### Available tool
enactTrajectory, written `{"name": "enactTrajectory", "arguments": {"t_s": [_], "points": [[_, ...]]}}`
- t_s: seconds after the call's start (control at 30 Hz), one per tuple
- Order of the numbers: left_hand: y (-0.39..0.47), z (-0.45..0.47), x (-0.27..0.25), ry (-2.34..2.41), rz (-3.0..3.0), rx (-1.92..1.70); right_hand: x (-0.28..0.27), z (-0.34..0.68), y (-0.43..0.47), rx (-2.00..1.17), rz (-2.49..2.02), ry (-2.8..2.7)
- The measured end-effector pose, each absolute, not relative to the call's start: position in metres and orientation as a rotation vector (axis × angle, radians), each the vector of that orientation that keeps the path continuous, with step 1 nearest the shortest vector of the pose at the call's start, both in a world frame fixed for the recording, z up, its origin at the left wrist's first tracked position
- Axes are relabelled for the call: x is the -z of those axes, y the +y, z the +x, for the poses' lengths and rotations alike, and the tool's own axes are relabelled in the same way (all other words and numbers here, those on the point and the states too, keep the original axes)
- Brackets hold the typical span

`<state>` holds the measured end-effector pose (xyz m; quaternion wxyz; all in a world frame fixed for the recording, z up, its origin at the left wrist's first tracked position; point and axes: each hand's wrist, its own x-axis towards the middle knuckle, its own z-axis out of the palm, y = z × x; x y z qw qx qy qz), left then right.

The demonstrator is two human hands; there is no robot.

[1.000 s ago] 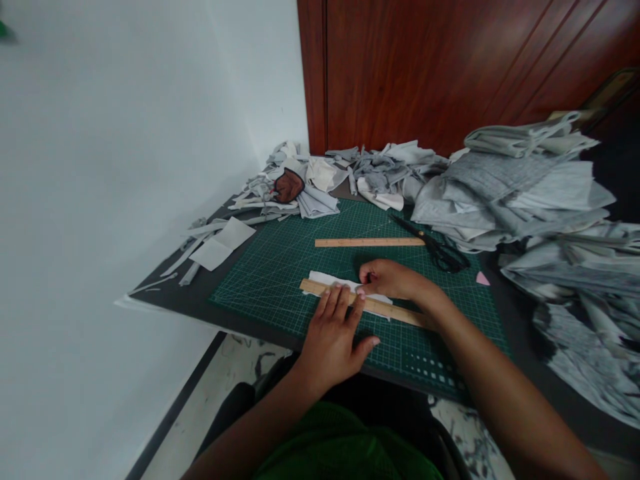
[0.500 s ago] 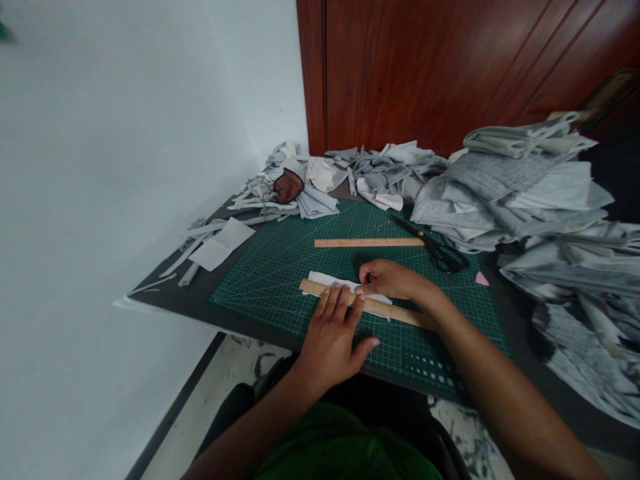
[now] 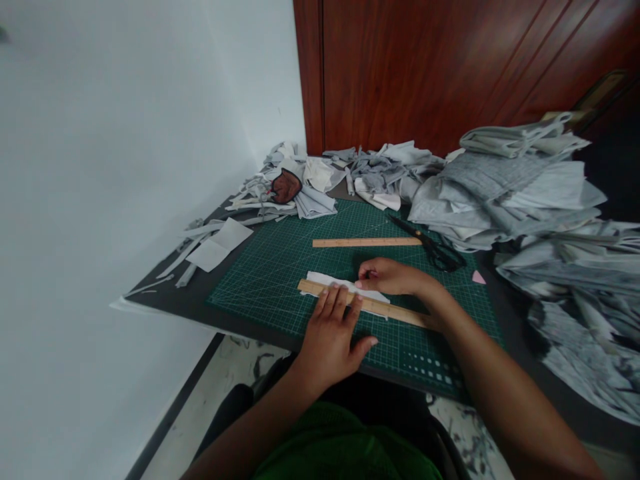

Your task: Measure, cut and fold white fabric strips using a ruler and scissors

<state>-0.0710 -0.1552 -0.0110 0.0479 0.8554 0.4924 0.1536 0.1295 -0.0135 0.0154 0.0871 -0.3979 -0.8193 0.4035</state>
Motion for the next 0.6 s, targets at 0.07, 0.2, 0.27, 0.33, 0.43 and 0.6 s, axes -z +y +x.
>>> {"name": "enactTrajectory", "arguments": {"t_s": [0.07, 0.2, 0.27, 0.33, 0.43, 0.6], "points": [[-0.156, -0.070, 0.011, 1.510, 2.604, -0.466, -0.016, 0.131, -0.013, -1.214, -1.167, -2.420], [-0.156, -0.070, 0.011, 1.520, 2.597, -0.480, -0.020, 0.134, -0.013, -1.226, -1.173, -2.374], [-0.157, -0.070, 0.012, 1.518, 2.598, -0.489, -0.024, 0.137, -0.013, -1.224, -1.169, -2.319], [-0.157, -0.070, 0.012, 1.520, 2.600, -0.491, -0.029, 0.141, -0.012, -1.239, -1.149, -2.286], [-0.157, -0.070, 0.012, 1.520, 2.605, -0.502, -0.036, 0.149, -0.012, -1.353, -1.115, -2.358], [-0.157, -0.070, 0.013, 1.519, 2.611, -0.522, -0.040, 0.164, -0.010, -1.536, -1.047, -2.566]]}}
